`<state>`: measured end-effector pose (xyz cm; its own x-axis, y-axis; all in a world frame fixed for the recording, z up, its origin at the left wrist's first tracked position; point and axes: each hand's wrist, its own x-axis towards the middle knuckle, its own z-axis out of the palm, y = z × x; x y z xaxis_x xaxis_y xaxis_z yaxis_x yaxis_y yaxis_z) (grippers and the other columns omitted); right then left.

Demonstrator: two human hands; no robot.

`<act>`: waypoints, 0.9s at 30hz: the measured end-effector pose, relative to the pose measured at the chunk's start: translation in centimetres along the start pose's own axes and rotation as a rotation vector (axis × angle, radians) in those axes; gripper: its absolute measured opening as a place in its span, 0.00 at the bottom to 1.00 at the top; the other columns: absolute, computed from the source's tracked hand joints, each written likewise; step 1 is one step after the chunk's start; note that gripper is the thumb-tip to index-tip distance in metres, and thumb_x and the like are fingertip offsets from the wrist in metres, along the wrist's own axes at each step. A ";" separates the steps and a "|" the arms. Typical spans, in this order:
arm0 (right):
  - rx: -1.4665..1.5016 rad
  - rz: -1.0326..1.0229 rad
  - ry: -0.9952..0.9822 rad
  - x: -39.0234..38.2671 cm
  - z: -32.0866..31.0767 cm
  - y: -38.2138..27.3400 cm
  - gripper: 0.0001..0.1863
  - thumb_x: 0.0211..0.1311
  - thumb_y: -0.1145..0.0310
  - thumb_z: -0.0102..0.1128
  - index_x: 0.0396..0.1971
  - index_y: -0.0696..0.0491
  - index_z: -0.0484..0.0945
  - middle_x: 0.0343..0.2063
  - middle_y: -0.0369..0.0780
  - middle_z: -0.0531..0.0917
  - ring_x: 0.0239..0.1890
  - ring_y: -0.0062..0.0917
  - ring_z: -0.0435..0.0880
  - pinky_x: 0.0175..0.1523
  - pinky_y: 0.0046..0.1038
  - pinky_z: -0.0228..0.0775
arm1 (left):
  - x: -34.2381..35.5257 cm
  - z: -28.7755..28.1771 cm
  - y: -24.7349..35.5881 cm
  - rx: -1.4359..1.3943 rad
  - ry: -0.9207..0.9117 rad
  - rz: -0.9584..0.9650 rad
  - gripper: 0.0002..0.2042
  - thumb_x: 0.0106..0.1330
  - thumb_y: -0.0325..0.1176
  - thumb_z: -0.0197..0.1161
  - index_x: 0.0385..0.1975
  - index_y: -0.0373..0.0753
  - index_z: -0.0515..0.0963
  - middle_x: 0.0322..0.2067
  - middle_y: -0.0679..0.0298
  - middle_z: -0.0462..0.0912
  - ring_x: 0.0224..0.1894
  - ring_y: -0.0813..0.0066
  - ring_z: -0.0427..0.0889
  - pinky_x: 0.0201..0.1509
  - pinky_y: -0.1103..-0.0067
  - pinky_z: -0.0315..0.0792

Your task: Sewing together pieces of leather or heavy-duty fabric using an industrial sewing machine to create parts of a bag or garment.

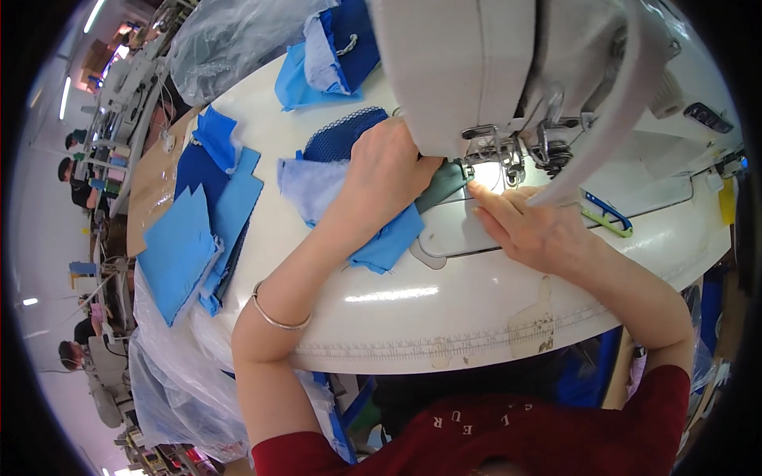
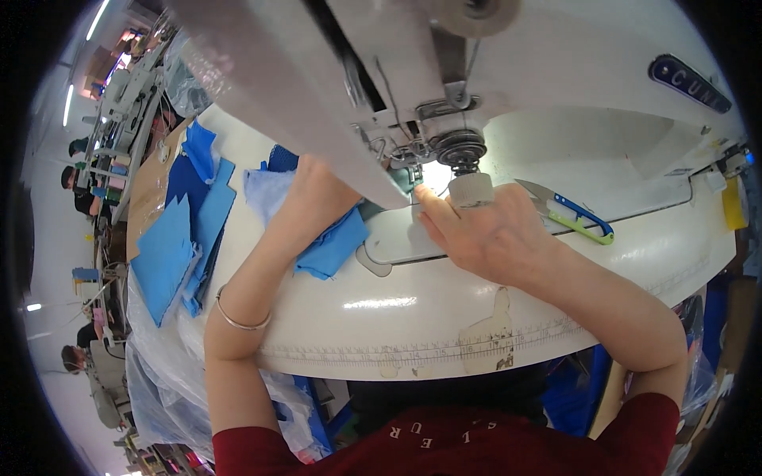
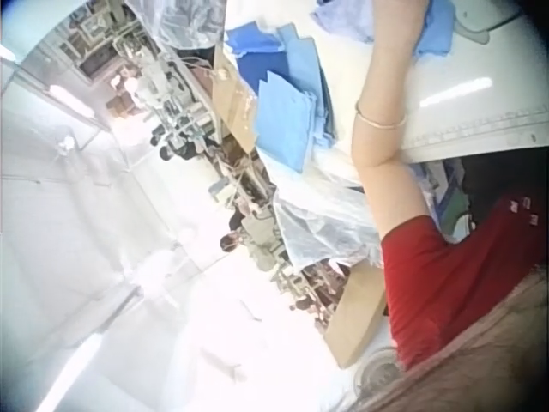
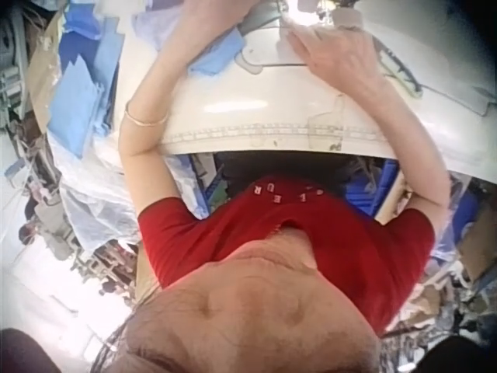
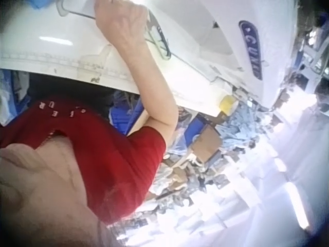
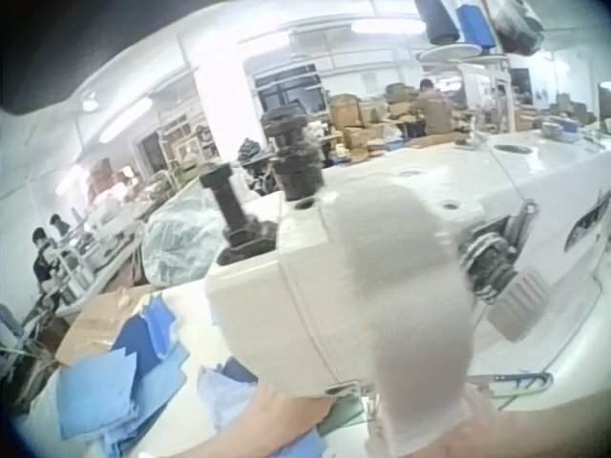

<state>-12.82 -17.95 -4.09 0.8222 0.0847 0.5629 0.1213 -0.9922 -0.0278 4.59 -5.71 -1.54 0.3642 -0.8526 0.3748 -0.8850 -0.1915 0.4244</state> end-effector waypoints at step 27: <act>0.090 0.038 0.052 0.0 -0.5 0.1 0.10 0.56 0.68 0.58 0.18 0.52 0.72 0.11 0.34 0.74 0.14 0.26 0.77 0.16 0.29 0.62 | -0.4 1.8 -0.8 0.117 0.112 0.067 0.08 0.52 0.25 0.62 0.33 0.35 0.79 0.28 0.55 0.81 0.30 0.54 0.79 0.33 0.67 0.73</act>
<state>-13.05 -18.04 -3.68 0.7977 0.0406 0.6017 0.1426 -0.9821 -0.1228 4.65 -6.11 -3.47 0.3276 -0.8069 0.4916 -0.9337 -0.1968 0.2992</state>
